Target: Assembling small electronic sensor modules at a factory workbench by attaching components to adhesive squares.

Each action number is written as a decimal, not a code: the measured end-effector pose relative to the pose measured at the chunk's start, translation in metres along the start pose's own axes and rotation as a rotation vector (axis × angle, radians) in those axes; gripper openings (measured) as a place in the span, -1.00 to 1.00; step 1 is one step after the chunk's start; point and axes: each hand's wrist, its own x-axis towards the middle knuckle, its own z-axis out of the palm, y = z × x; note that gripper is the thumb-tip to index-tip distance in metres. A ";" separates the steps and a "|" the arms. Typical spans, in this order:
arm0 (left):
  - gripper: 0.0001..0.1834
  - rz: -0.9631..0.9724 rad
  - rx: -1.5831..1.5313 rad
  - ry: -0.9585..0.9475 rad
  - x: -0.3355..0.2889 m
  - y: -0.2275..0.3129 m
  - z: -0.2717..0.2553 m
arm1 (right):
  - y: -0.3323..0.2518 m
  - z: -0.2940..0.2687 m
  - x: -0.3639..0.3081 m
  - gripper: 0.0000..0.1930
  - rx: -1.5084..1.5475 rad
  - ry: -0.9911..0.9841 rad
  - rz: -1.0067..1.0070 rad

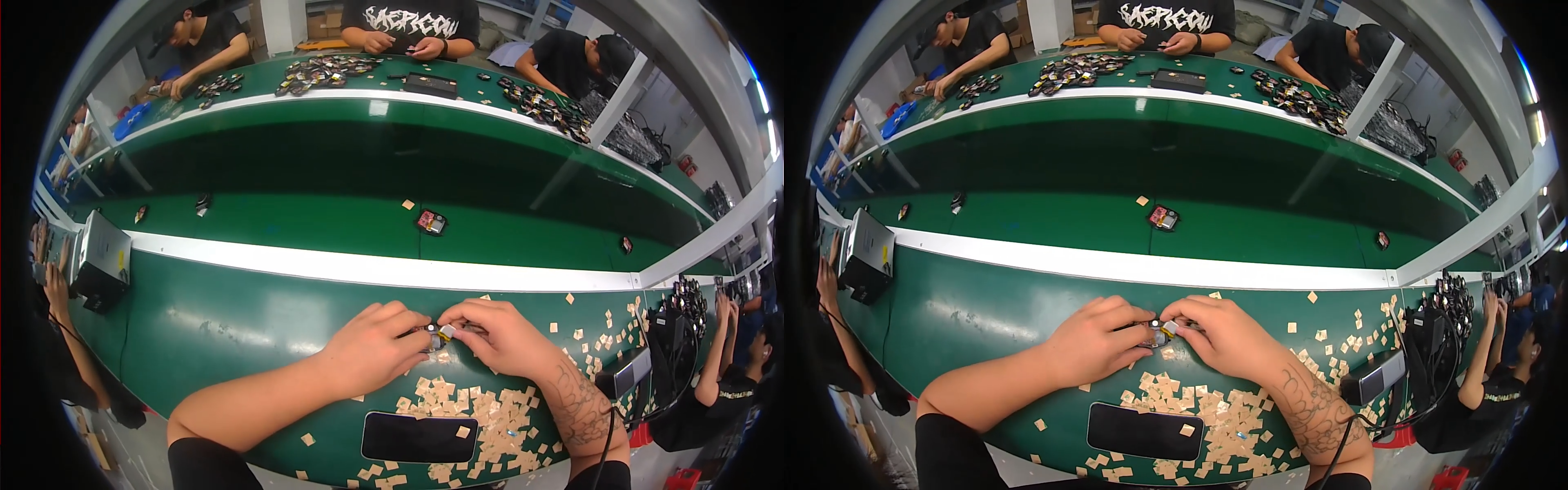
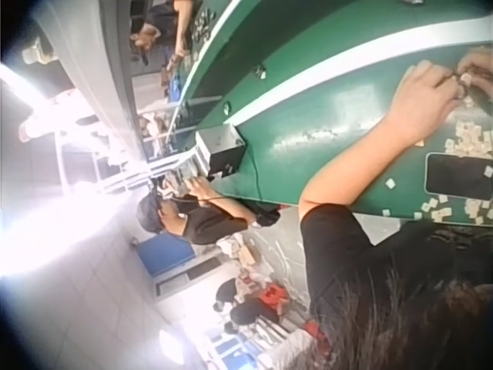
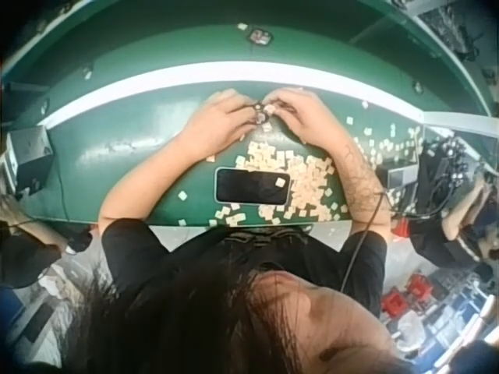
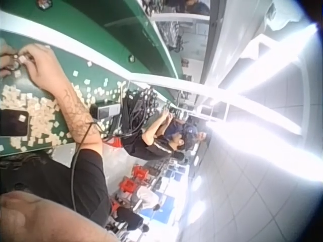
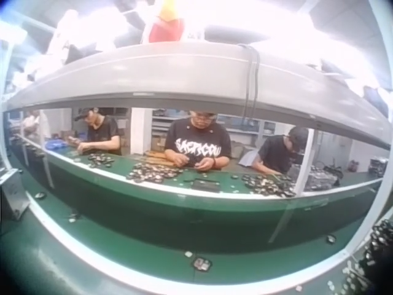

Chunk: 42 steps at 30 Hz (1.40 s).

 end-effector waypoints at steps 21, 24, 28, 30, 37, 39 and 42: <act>-0.56 -0.071 -0.095 -0.006 0.005 0.002 -0.002 | -0.014 0.031 -0.006 -0.77 -0.134 0.167 0.042; -0.56 -0.076 -0.104 -0.003 0.006 0.003 -0.003 | -0.013 0.028 -0.006 -0.78 -0.080 0.146 0.081; -0.61 -0.066 -0.117 0.011 0.003 0.003 -0.001 | -0.021 0.032 -0.005 -0.84 -0.100 0.158 0.119; -0.62 -0.059 -0.143 0.026 0.002 0.005 0.002 | -0.025 0.033 -0.005 -0.85 -0.141 0.158 0.119; -0.56 -0.070 -0.150 0.025 0.004 0.007 0.001 | -0.026 0.039 0.000 -0.90 -0.323 0.174 0.112; -0.57 -0.127 -0.131 -0.001 0.005 0.008 0.001 | -0.022 0.038 0.001 -0.92 -0.378 0.195 0.119; -0.58 -0.135 -0.106 -0.024 0.006 0.009 -0.003 | -0.011 0.042 0.002 -0.85 -0.234 0.235 0.020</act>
